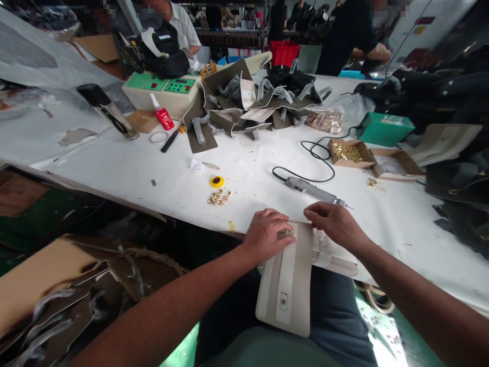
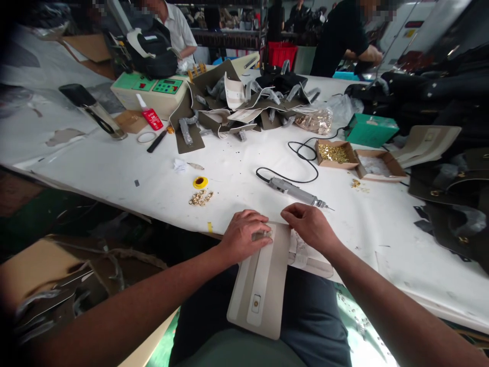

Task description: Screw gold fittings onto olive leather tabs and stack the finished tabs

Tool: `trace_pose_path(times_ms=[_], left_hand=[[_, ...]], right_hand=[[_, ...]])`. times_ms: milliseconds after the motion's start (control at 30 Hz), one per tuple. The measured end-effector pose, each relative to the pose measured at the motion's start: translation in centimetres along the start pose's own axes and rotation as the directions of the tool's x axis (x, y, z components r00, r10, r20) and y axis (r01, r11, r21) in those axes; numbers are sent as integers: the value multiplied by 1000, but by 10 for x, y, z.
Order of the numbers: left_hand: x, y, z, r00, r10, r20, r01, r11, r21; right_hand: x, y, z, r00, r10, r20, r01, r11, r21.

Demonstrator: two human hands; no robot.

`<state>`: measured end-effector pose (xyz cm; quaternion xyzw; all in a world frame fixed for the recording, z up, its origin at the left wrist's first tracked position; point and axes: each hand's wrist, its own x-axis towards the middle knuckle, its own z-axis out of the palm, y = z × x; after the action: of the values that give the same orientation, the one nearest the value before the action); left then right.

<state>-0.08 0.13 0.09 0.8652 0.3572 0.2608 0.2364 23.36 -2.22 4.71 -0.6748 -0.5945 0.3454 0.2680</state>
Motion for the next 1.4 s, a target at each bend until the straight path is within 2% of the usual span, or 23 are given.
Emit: trace_pose_path(times_ms=[67,100,133,200,267,333,433,500,533,567,633,700,767,833,933,1100,1400], left_hand=[[0,-1,1,1000,-7,-13,6,1000,-11],[-1,-1,1,1000,-7,-17,7,1000,-16],[-1,-2,1,1000,-7,-20,6,1000,-18],[-1,-2,2,1000,-8,-25,8,1000,-21],[-1,-2,2,1000,-9,-30,9,1000,-19],[-1,-2,3,1000,-8,-29,8,1000,-16],[-1,-2,3,1000,-9,-13,9,1000,-10],[0,-3,4,1000,-11,-2,11,1000,-5],[0,-3,4,1000,-9,2,9,1000,-4],[0,-3,4,1000,-4,5,4,1000,-3],[0,-3,5,1000,5,0,-5,1000,1],[0,-3,6,1000,12,-10,-12,1000,8],[0,-2,6,1000,16,-22,-16,1000,20],[0,-1,5,999,22,-24,-21,999,32],[0,0,4,1000,22,-13,-21,999,43],[1,1,2,1000,7,-8,-7,1000,31],[1,1,2,1000,2,-8,-1,1000,18]], right_hand=[[10,6,-7,963,-151,-223,95,965,-245],[17,10,-9,930,-235,-281,118,919,-376],[25,14,-11,909,-296,-292,123,862,-491],[42,23,-13,918,-314,-241,97,768,-633],[56,32,-14,947,-261,-186,69,732,-678],[64,37,-16,961,-234,-150,77,742,-666],[59,36,-26,969,-187,-160,85,865,-494],[46,28,-32,979,-94,-179,67,986,-154],[38,21,-34,982,-53,-179,68,994,80],[29,13,-33,986,-26,-167,79,945,318],[13,-5,-25,988,-12,-153,113,729,675],[2,-22,-8,983,13,-185,147,556,818],[-6,-37,12,962,58,-268,203,510,836],[-10,-47,31,937,58,-346,263,536,802],[-14,-54,48,915,-20,-403,339,581,740],[-15,-55,55,895,-83,-438,384,642,664],[-10,-50,63,879,-102,-466,422,622,660]])
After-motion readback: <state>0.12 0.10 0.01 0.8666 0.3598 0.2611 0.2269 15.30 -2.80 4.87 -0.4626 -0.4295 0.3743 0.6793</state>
